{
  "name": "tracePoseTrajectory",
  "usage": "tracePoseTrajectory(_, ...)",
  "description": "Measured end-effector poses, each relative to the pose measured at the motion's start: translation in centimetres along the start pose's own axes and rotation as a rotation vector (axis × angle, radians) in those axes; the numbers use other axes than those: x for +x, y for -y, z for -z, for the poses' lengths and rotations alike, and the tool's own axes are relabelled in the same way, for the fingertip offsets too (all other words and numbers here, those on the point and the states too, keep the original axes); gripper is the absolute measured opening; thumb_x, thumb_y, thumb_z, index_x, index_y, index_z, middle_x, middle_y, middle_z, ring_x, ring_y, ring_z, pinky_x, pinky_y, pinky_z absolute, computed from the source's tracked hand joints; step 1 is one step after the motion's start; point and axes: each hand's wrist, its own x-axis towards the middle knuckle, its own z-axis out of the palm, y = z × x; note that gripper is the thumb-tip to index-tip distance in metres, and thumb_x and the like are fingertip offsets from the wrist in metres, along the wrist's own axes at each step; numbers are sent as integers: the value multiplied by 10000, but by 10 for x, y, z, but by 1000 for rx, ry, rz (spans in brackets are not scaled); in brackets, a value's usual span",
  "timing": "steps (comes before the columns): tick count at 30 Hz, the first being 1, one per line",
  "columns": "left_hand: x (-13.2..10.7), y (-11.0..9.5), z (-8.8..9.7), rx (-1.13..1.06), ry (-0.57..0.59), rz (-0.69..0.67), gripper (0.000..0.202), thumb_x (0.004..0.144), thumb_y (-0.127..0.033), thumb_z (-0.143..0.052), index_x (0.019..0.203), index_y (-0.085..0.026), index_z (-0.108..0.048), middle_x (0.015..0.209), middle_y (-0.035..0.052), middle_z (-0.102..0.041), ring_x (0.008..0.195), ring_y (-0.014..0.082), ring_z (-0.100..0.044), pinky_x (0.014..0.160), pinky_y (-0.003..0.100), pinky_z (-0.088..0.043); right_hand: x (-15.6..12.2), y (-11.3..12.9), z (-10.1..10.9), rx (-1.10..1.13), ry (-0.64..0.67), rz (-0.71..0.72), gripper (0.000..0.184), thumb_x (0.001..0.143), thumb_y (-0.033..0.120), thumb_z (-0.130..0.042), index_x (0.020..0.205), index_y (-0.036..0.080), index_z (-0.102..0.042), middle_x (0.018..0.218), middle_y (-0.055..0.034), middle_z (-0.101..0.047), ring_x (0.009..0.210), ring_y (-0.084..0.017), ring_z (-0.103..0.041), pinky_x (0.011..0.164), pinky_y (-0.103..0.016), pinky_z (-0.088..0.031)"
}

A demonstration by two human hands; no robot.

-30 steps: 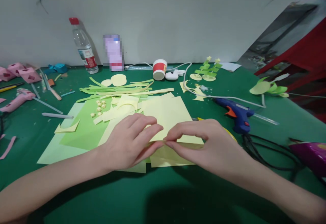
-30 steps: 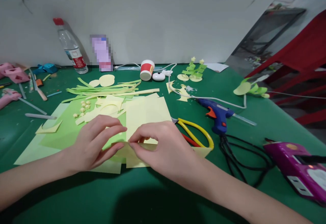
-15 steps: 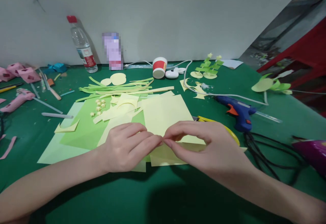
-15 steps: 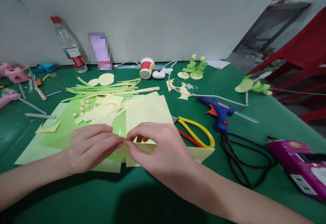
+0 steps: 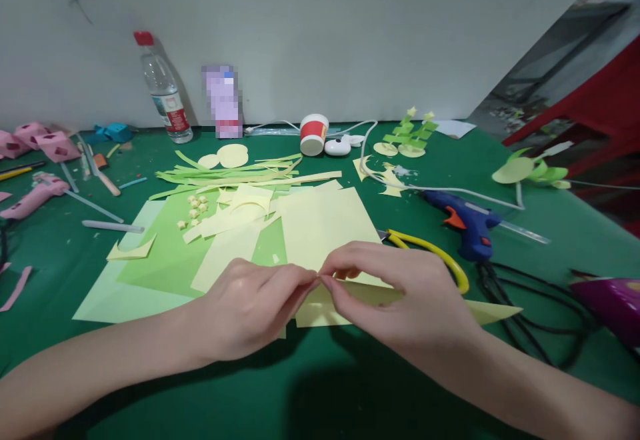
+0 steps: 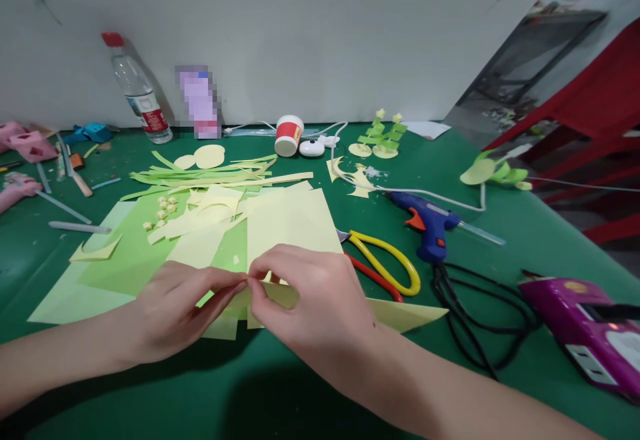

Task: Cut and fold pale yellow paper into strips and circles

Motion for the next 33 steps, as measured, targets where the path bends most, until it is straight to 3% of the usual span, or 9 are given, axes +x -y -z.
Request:
tracePoseTrajectory(9, 12, 3, 24, -301, 104, 218, 96, 836, -152, -472, 809, -157, -563, 605, -33, -613, 469, 55, -531, 418, 138, -361, 5, -13, 17, 64, 235, -305, 136, 659, 150, -507, 590, 194, -616, 631, -2, -677, 580, -138, -608, 565, -225, -510)
tracePoseTrajectory(16, 8, 35, 38, -547, 204, 502, 178, 798, -261, -542, 685, -136, -600, 508, -27, -528, 389, 44, -382, 335, 148, -270, -6, -48, 32, 72, 406, -504, 99, 642, 212, -537, 566, 180, -593, 569, -5, -614, 522, -126, -549, 492, -221, -457)
tracePoseTrajectory(20, 2, 49, 37, -579, 213, 601, 184, 795, -295, -544, 708, -143, -602, 592, -3, -559, 455, 55, -427, 380, 149, -314, -12, -59, 35, 159, 484, -586, 84, 642, 197, -521, 567, 177, -554, 515, 23, -542, 456, -89, -474, 430, -200, -386)
tracePoseTrajectory(24, 0, 56, 34, -605, 294, 637, 198, 794, -322, -541, 703, -151, -582, 569, -19, -533, 468, 57, -432, 406, 147, -338, -15, -66, 39, 201, 506, -618, 92, 652, 199, -526, 566, 170, -540, 470, 41, -496, 395, -66, -409, 366, -188, -319)
tracePoseTrajectory(27, -3, 62, 34, -572, 302, 631, 200, 799, -327, -534, 708, -155, -580, 593, -11, -546, 471, 59, -434, 404, 148, -338, -18, -75, 43, 261, 505, -656, 100, 668, 209, -529, 575, 171, -529, 492, 21, -547, 445, -91, -497, 398, -194, -376)
tracePoseTrajectory(30, -7, 72, 35, -501, 240, 634, 197, 789, -334, -544, 712, -157, -582, 577, -7, -540, 447, 65, -428, 381, 152, -330, -22, -84, 48, 235, 481, -701, 117, 680, 215, -524, 571, 180, -500, 503, 11, -569, 496, -123, -556, 460, -223, -434)
tracePoseTrajectory(33, -11, 79, 30, -454, 263, 607, 208, 807, -351, -510, 738, -165, -572, 578, -9, -542, 442, 74, -445, 375, 157, -344, -23, -88, 48, 60, 378, -598, 123, 722, 261, -512, 640, 177, -549, 588, -11, -609, 551, -143, -579, 539, -262, -470)
